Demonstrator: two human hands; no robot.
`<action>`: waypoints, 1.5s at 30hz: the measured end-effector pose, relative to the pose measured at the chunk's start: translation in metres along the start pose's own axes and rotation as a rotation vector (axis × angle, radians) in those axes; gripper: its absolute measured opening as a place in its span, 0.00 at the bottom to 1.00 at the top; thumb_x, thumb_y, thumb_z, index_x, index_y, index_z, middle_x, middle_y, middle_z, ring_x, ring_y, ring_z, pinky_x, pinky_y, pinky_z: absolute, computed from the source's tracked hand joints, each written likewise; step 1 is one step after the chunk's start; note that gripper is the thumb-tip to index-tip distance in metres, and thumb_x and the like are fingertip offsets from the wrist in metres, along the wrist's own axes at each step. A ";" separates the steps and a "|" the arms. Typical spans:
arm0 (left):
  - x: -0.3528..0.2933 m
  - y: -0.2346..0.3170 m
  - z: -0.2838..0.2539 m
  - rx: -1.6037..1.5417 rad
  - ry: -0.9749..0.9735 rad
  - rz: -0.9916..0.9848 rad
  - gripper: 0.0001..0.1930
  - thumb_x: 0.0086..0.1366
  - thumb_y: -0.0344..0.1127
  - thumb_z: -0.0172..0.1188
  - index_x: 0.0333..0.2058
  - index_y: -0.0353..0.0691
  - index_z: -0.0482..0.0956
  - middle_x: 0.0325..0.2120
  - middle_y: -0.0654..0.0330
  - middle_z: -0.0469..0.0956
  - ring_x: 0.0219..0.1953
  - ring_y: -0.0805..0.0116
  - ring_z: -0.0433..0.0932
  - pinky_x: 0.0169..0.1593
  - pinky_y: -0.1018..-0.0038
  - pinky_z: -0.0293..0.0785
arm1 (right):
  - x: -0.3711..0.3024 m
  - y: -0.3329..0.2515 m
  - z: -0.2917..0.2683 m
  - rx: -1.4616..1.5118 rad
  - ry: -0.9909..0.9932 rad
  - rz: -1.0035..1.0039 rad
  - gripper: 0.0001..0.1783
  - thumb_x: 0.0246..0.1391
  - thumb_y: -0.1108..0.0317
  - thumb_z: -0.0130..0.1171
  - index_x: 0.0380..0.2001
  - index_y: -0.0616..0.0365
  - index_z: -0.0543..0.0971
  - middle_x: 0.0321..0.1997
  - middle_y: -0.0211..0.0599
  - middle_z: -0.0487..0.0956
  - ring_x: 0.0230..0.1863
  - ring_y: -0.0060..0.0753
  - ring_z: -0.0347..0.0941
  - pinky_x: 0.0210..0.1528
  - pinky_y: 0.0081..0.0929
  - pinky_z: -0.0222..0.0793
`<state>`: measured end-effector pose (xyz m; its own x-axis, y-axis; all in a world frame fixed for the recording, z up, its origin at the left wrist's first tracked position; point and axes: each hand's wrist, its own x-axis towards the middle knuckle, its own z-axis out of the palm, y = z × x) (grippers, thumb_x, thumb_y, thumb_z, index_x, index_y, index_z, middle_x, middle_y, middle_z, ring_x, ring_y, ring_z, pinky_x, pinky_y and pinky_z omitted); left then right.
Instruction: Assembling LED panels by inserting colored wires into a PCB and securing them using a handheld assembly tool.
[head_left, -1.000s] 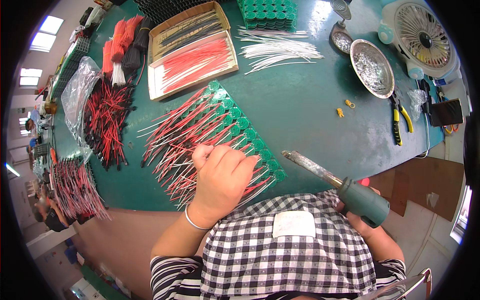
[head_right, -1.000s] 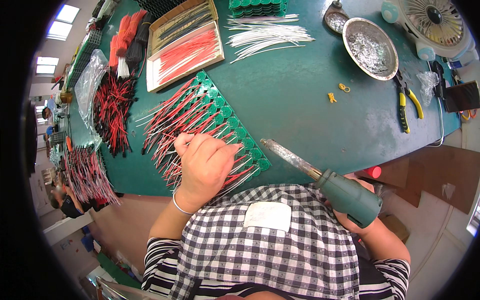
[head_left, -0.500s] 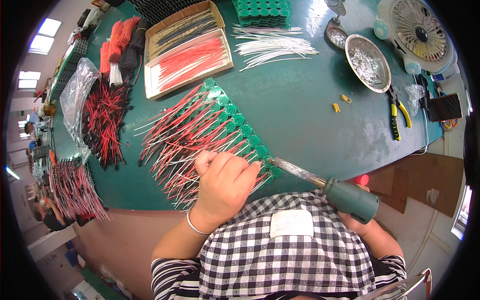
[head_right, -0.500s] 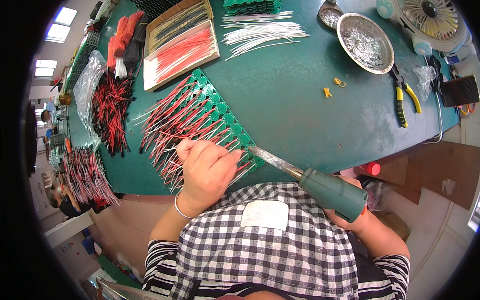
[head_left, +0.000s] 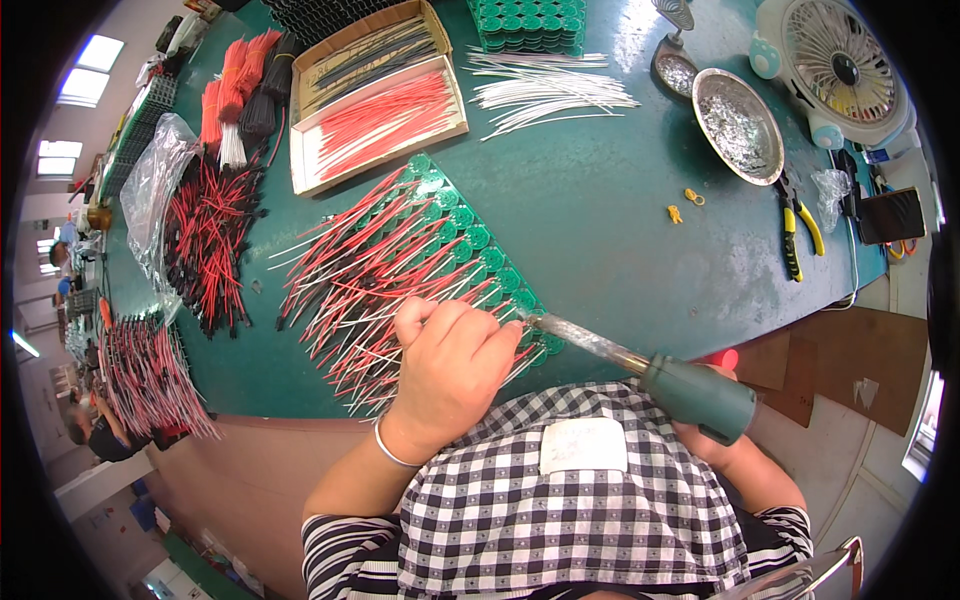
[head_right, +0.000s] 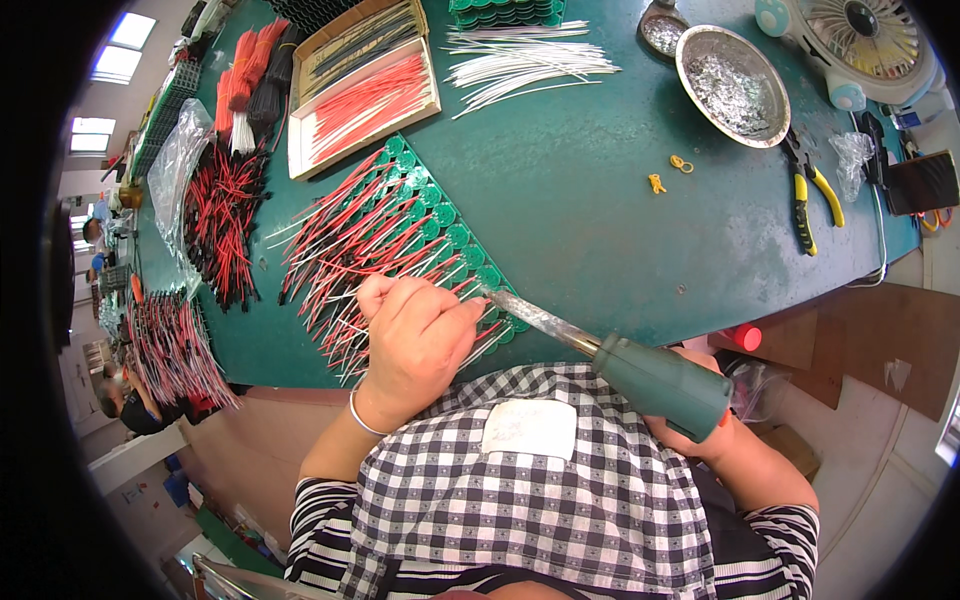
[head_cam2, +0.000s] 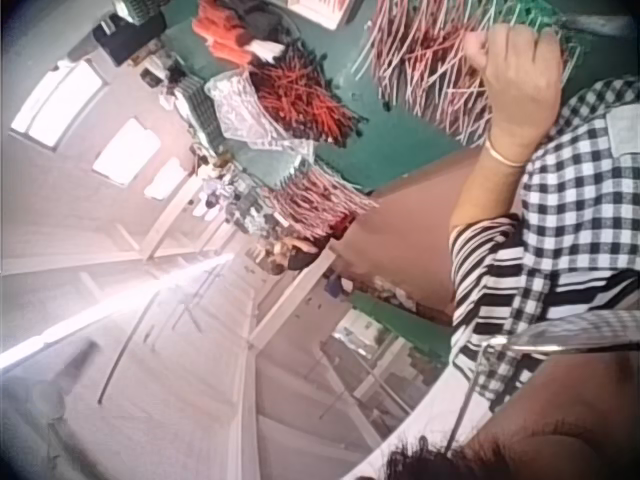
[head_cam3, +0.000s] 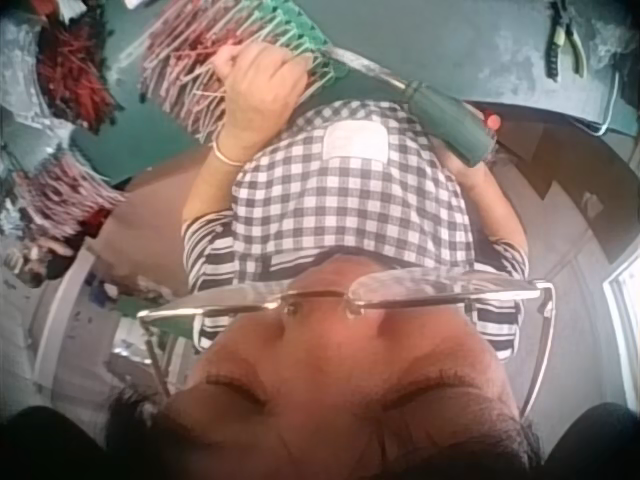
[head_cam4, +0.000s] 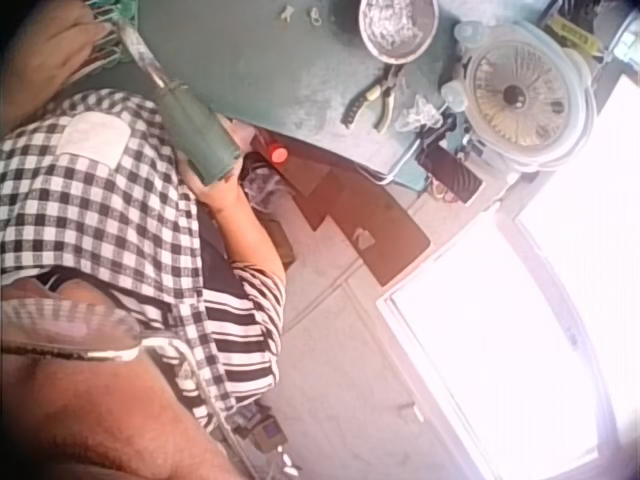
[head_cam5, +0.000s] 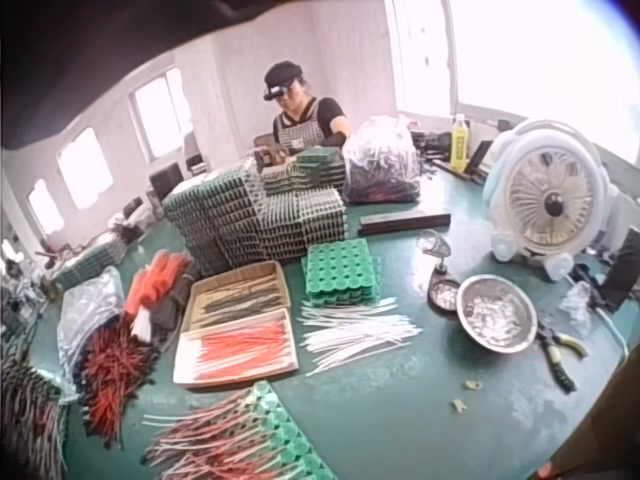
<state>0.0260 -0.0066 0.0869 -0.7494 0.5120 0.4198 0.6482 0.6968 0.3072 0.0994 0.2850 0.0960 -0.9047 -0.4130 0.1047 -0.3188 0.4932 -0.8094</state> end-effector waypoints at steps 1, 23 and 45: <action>0.000 0.000 0.000 -0.002 0.000 0.001 0.10 0.45 0.27 0.67 0.29 0.44 0.82 0.22 0.70 0.71 0.28 0.71 0.70 0.41 0.66 0.57 | -0.003 0.000 -0.001 -0.029 0.009 0.013 0.11 0.46 0.73 0.56 0.35 0.60 0.80 0.33 0.40 0.81 0.32 0.44 0.77 0.35 0.34 0.72; -0.003 0.006 0.000 0.004 0.031 0.023 0.11 0.44 0.27 0.68 0.29 0.45 0.82 0.24 0.70 0.72 0.30 0.71 0.71 0.43 0.65 0.56 | -0.037 0.003 -0.004 0.086 0.038 0.139 0.13 0.48 0.67 0.59 0.38 0.60 0.80 0.36 0.38 0.81 0.39 0.43 0.77 0.44 0.35 0.70; -0.012 0.016 0.009 -0.003 -0.010 0.016 0.11 0.43 0.26 0.68 0.29 0.44 0.80 0.23 0.69 0.72 0.29 0.70 0.72 0.42 0.67 0.58 | -0.034 0.012 0.005 -0.011 0.030 0.004 0.11 0.40 0.73 0.59 0.32 0.61 0.80 0.32 0.42 0.80 0.30 0.44 0.75 0.34 0.34 0.71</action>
<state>0.0445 0.0030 0.0795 -0.7399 0.5283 0.4164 0.6608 0.6867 0.3030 0.1276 0.3007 0.0796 -0.9141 -0.3879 0.1183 -0.3176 0.5032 -0.8037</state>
